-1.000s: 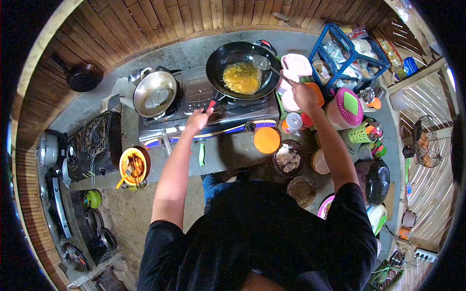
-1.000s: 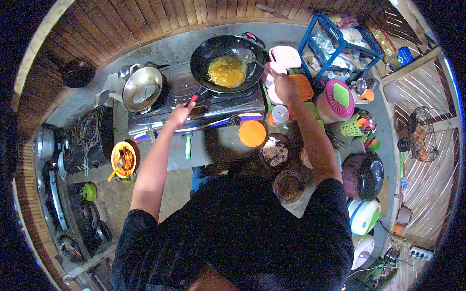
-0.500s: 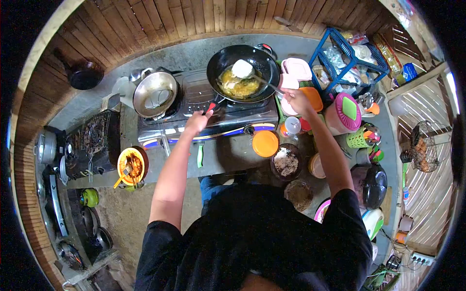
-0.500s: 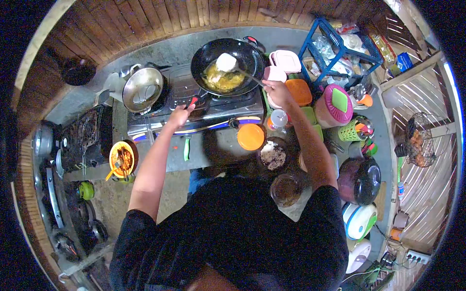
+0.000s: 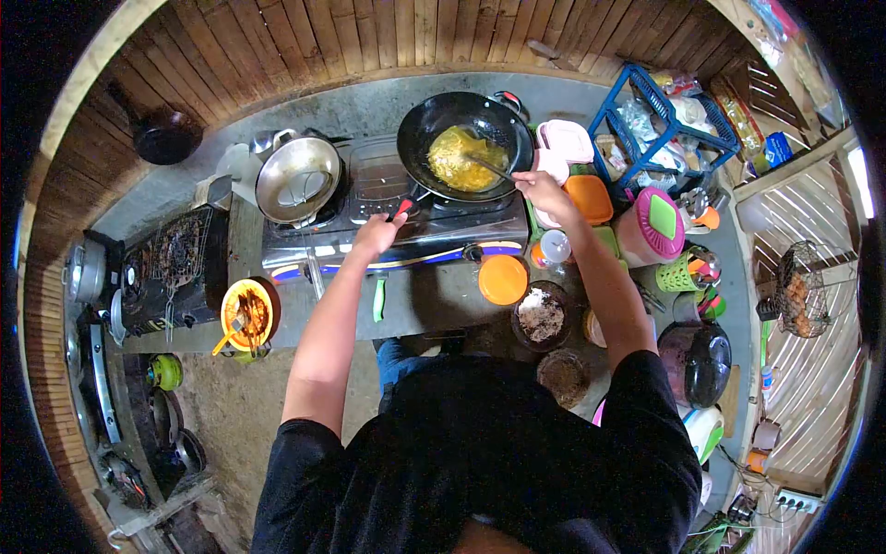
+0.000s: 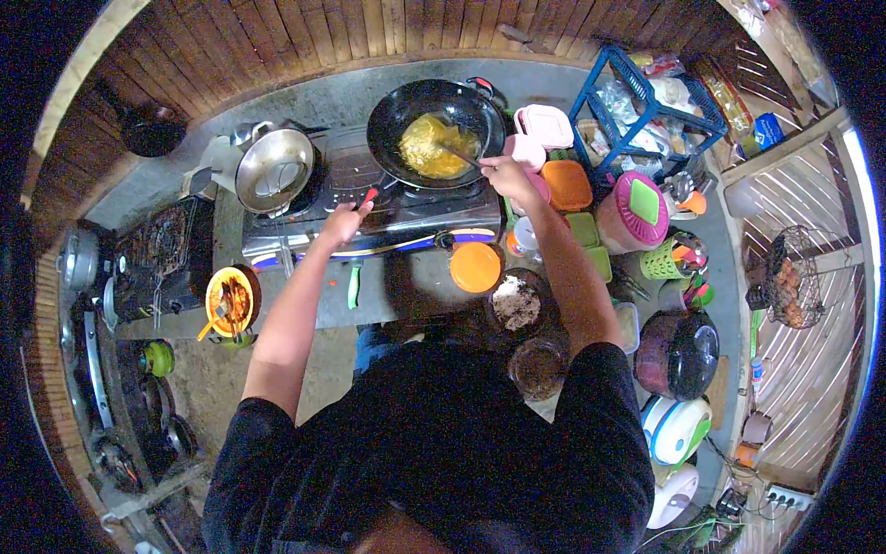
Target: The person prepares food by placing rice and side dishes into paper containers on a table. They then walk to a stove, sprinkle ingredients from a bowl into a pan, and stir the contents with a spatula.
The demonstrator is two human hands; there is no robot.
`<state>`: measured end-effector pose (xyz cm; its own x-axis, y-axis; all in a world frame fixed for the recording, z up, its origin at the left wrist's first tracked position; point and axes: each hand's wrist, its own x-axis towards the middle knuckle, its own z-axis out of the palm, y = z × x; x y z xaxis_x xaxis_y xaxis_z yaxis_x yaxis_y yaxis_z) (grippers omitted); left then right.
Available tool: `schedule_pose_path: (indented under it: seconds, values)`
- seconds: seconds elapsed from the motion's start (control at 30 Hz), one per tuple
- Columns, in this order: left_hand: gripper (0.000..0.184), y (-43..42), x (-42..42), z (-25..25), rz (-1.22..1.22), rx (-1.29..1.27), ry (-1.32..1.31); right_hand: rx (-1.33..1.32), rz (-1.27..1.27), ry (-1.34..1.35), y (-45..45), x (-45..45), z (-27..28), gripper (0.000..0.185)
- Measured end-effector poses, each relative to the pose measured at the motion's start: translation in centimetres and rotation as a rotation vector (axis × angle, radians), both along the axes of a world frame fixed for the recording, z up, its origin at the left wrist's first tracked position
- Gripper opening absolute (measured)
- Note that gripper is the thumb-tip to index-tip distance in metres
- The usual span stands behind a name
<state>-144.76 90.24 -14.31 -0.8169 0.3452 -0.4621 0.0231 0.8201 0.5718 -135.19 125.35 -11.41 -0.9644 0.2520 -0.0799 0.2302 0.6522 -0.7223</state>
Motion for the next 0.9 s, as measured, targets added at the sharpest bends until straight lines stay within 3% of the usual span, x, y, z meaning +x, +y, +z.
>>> schedule_pose_path:
  seconds: [0.03, 0.07, 0.13, 0.17, 0.27, 0.4, 0.53, 0.63, 0.7, 0.83, 0.9]
  values:
    - [0.079, 0.0, 0.0, 0.1, -0.012, -0.015, 0.027, -0.204, -0.043, -0.149, -0.8, 0.3, 1.0, 0.03]
    - [0.079, 0.0, 0.0, 0.2, -0.025, -0.028, 0.055, -0.204, -0.041, -0.15, -0.9, 0.6, 1.0, 0.03]
    - [0.079, -0.1, -0.1, -0.3, -0.024, 0.001, 0.041, -0.138, 0.102, 0.141, -0.4, 1.5, 0.9, 0.031]
    - [0.079, -0.1, -0.2, -0.5, -0.027, 0.028, 0.034, -0.137, 0.102, 0.135, 0.0, 1.8, 1.0, 0.031]
    - [0.079, -0.2, -1.0, -1.7, -0.056, 0.017, -0.001, 0.387, 0.07, 0.315, 1.8, 2.6, 1.3, 0.031]
    - [0.08, 0.0, 0.0, -0.2, -0.095, -0.07, 0.103, 0.625, -0.053, 0.121, 0.6, 4.7, 5.4, 0.029]
    - [0.08, -0.1, -0.1, -0.2, -0.111, -0.071, 0.102, 0.595, 0.011, 0.049, 3.5, 5.2, 2.5, 0.03]
    - [0.079, 0.0, 0.0, 0.0, -0.058, -0.041, 0.058, 0.444, 0.226, 0.214, 4.4, 5.2, 0.7, 0.03]
    - [0.079, 0.0, 0.4, 0.5, -0.05, -0.041, 0.077, -0.017, 0.178, -0.048, 2.9, 5.4, 1.7, 0.029]
    - [0.077, 0.1, 0.7, 1.3, -0.033, -0.026, 0.091, -0.086, 0.133, -0.039, 1.4, 4.7, 2.5, 0.031]
    - [0.077, 0.1, 0.7, 1.3, -0.02, -0.016, 0.075, 0.043, 0.067, 0.07, 1.4, 3.9, 2.5, 0.03]
